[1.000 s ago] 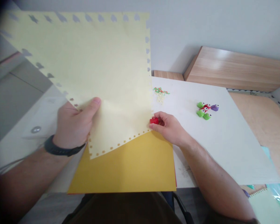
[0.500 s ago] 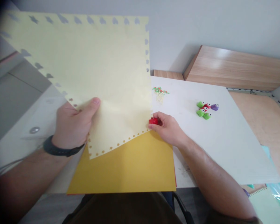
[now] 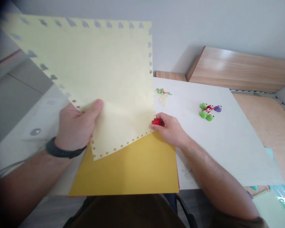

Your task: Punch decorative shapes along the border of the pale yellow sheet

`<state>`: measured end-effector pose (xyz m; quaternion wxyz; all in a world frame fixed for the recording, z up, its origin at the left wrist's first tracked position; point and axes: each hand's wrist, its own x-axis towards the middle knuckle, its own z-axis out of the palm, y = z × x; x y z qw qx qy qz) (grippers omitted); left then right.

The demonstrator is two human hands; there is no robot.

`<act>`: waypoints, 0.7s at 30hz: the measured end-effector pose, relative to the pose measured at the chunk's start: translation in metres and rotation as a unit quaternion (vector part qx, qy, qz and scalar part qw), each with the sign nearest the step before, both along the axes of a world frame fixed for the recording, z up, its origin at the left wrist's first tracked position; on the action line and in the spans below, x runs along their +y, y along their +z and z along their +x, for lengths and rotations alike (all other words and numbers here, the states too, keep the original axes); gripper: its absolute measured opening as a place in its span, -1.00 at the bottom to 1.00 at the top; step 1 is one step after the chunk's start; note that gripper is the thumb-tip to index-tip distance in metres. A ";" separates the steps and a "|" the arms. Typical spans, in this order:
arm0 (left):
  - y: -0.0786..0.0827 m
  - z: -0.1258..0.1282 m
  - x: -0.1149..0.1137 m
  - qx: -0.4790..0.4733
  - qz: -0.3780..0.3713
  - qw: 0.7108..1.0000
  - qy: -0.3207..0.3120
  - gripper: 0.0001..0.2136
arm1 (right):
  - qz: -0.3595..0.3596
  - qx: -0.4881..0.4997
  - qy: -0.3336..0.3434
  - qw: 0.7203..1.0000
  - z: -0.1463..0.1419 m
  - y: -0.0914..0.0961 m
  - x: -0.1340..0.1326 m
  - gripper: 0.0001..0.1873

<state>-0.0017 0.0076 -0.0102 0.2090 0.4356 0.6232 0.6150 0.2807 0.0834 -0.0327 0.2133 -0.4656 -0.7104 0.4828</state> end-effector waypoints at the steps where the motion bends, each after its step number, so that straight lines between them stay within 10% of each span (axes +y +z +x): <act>1: 0.000 0.000 0.000 0.003 0.001 1.000 0.000 -0.78 | -0.002 0.001 -0.001 1.000 0.000 0.001 0.000 -0.74; 21: -0.003 -0.001 0.002 0.009 0.019 1.000 0.012 -0.66 | -0.127 0.193 -0.013 0.973 0.010 0.010 0.002 -0.72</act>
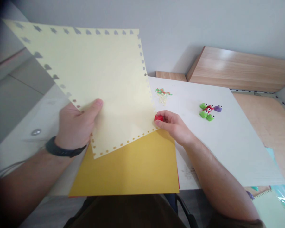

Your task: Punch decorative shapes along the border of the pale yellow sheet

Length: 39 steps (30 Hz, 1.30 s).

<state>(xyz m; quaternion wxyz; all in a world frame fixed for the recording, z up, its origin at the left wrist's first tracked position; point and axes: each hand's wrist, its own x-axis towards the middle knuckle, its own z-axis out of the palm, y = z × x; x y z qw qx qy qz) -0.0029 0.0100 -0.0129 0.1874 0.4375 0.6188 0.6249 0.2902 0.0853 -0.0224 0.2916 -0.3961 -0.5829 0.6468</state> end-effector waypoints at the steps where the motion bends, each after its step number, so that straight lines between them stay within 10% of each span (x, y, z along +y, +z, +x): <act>1: 0.000 0.000 0.000 0.001 -0.002 1.000 -0.002 -0.67 | -0.008 0.008 -0.003 1.000 0.000 -0.001 0.000 -0.73; 39: -0.001 -0.001 0.000 0.009 -0.009 1.000 0.001 -0.70 | -0.071 0.023 -0.067 0.995 -0.007 0.006 0.000 -0.76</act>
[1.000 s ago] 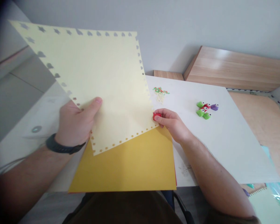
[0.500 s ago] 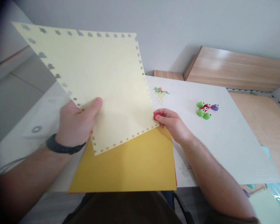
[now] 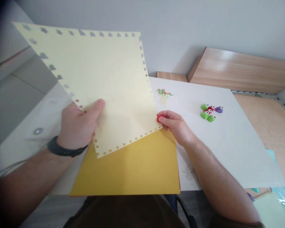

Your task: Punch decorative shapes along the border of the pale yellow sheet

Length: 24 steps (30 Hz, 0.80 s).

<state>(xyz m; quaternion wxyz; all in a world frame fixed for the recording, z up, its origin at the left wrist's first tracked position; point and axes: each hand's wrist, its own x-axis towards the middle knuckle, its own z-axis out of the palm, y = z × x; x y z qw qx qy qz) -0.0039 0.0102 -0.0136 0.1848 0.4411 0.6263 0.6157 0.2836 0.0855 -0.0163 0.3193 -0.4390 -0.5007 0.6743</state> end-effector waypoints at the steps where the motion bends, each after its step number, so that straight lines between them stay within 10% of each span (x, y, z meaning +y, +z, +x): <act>1: 0.000 0.000 0.000 -0.002 0.000 1.000 -0.001 -0.69 | 0.000 -0.002 -0.001 1.000 0.000 0.000 0.000 -0.77; 24: 0.000 -0.001 -0.001 0.004 -0.018 1.000 -0.004 -0.71 | -0.002 -0.011 -0.006 1.000 -0.002 0.004 -0.001 -0.77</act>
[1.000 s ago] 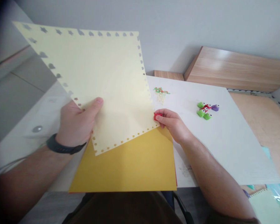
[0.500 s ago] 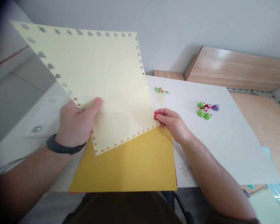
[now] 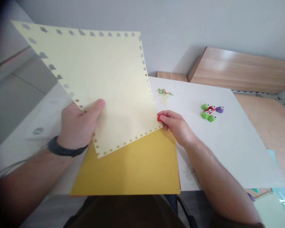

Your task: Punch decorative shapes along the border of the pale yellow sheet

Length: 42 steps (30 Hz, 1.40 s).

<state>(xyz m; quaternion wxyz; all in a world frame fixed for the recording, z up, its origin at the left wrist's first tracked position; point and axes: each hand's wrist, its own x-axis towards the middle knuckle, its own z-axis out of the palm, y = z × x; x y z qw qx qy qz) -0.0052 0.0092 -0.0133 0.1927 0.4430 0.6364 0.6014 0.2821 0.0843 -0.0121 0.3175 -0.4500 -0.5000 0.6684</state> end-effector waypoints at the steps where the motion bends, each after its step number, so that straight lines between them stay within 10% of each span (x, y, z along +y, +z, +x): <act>1: 0.000 0.000 0.000 -0.002 0.003 1.000 -0.001 -0.70 | 0.000 -0.002 -0.002 1.000 0.000 0.001 0.000 -0.76; 42: 0.001 0.001 -0.001 0.012 -0.009 1.000 0.007 -0.68 | -0.005 0.020 -0.013 1.000 -0.001 -0.001 -0.001 -0.80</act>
